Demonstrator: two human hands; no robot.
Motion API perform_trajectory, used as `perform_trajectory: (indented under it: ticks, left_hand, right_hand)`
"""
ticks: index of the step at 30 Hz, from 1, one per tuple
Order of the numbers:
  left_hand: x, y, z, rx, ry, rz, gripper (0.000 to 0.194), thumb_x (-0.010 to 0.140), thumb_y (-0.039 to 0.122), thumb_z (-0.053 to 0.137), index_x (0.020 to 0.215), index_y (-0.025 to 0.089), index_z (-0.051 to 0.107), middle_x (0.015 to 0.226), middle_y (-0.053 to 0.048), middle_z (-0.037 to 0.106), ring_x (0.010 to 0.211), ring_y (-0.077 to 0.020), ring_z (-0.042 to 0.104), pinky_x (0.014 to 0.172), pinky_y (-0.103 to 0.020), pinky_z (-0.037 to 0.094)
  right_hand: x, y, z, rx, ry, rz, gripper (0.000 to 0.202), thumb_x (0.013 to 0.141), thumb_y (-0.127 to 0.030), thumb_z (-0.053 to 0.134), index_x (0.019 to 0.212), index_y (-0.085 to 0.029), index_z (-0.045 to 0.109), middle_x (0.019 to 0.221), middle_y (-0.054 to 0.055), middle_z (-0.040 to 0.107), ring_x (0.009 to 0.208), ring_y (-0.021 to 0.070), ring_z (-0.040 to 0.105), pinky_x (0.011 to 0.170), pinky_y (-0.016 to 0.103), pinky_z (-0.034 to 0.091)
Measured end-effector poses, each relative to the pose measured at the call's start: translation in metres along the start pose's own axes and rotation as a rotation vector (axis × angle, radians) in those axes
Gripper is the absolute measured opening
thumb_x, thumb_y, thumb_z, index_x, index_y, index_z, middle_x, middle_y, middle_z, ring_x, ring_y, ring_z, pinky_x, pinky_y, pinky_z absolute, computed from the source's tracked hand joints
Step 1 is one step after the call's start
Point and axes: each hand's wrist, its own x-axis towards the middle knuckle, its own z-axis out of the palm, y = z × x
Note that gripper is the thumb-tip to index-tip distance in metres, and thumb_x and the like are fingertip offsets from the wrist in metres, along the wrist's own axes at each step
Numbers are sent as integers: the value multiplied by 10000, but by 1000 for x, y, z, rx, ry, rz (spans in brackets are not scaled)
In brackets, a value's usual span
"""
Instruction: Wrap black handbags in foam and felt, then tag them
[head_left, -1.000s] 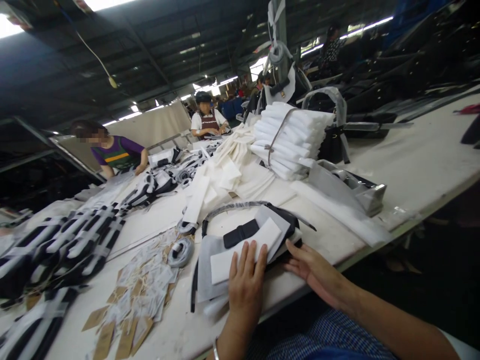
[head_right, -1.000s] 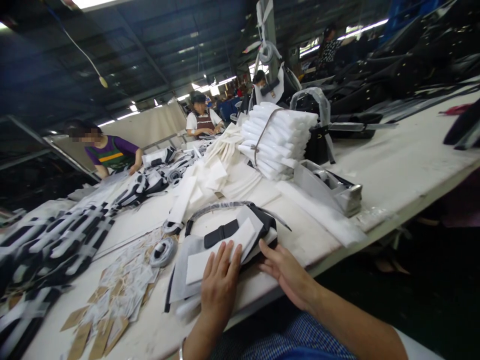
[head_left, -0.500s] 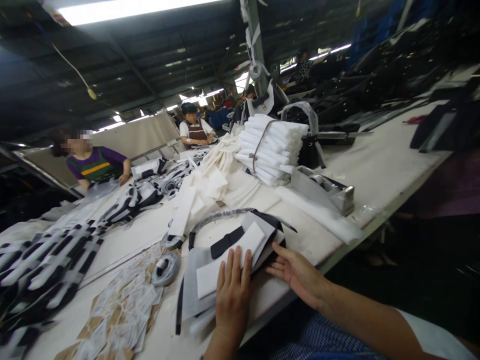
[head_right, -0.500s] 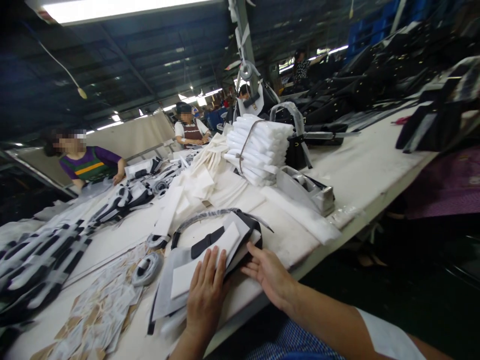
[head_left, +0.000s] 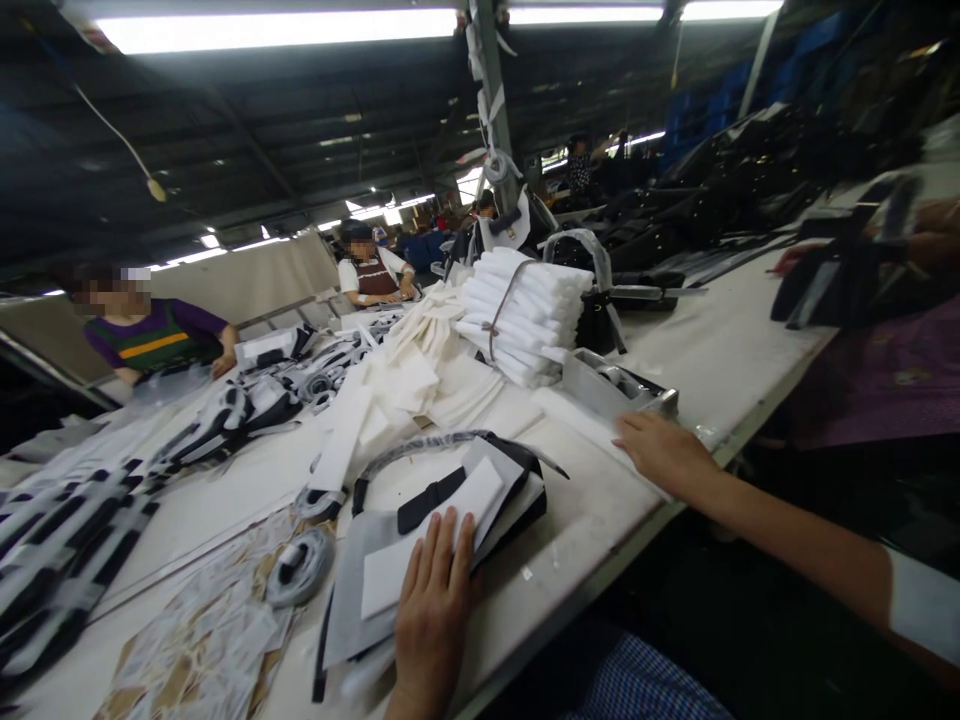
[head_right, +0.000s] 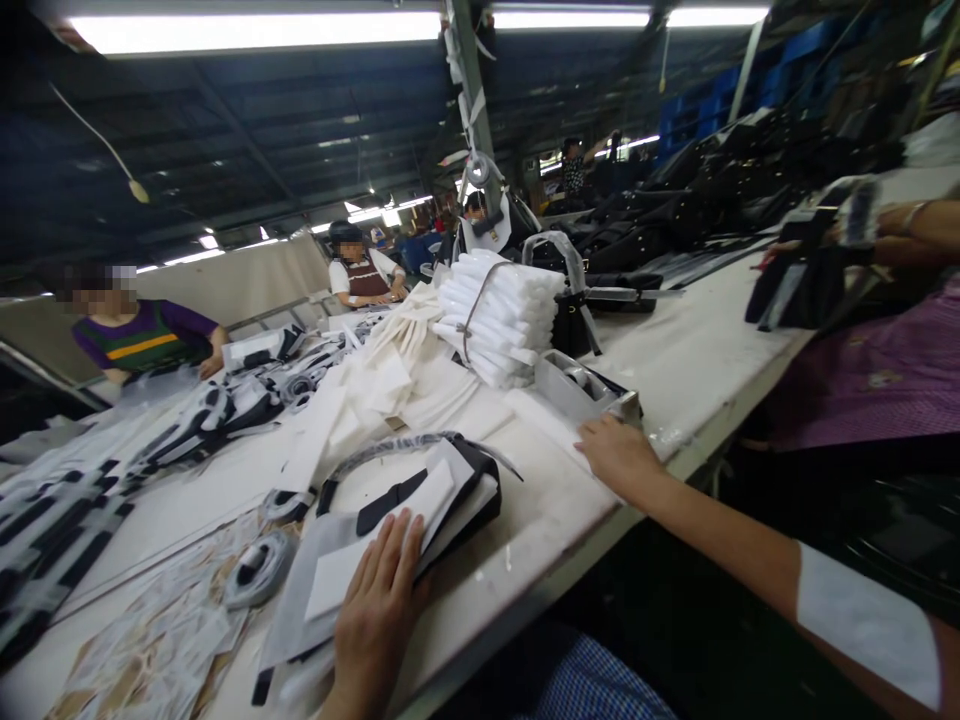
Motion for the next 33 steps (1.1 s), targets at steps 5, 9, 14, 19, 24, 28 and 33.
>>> perform_trajectory:
  ticks: [5, 9, 14, 19, 24, 28, 33]
  left_hand:
    - [-2, -1, 0, -21, 0, -26, 682, 942, 156, 504, 1548, 221, 197, 1498, -92, 467, 1383, -281, 431, 1077, -435, 454]
    - [-3, -1, 0, -38, -34, -21, 671, 925, 144, 523, 1535, 210, 251, 1511, -96, 448, 1402, -286, 402, 1084, -444, 455]
    - [-2, -2, -2, -53, -33, -39, 683, 933, 139, 512, 1544, 209, 215, 1513, -94, 447, 1397, -282, 412, 1074, -444, 462]
    - [0, -10, -4, -84, 27, -78, 695, 943, 187, 514, 1552, 212, 180, 1486, -94, 482, 1362, -283, 461, 1038, -437, 496]
    - [3, -16, -8, -104, 74, -138, 678, 952, 193, 490, 1553, 220, 178, 1472, -100, 497, 1335, -277, 494, 1008, -436, 523]
    - [5, -16, -9, -112, 93, -161, 689, 952, 199, 493, 1556, 228, 162, 1472, -101, 497, 1331, -281, 498, 1000, -441, 529]
    - [4, -16, -9, -122, 100, -184, 706, 941, 203, 528, 1553, 222, 177, 1476, -106, 493, 1334, -284, 493, 1010, -441, 519]
  right_hand:
    - [6, 0, 6, 25, -67, 29, 230, 923, -215, 550, 800, -132, 726, 834, 142, 727, 868, 317, 626, 756, 416, 444]
    - [14, 4, 0, 72, -44, 47, 282, 932, -335, 580, 779, -166, 747, 832, 130, 737, 855, 289, 633, 781, 400, 412]
    - [8, -14, -19, 167, -5, -11, 282, 954, -336, 533, 845, -184, 743, 899, 116, 745, 880, 275, 633, 860, 401, 409]
    - [-43, -66, -34, 533, -184, -176, 279, 940, -387, 541, 825, -244, 751, 830, 75, 744, 802, 234, 661, 780, 331, 468]
    - [-58, -85, -35, 849, -354, -131, 241, 897, -449, 604, 886, -282, 777, 883, 44, 768, 821, 232, 701, 790, 327, 522]
    - [-49, -92, -2, 828, -121, 72, 486, 845, -478, 654, 1265, -234, 658, 1323, 116, 629, 1251, 325, 549, 1113, 515, 368]
    - [-47, -119, 39, 797, -152, -46, 567, 858, -416, 647, 1363, -170, 566, 1527, 155, 377, 1444, 350, 285, 1189, 592, 166]
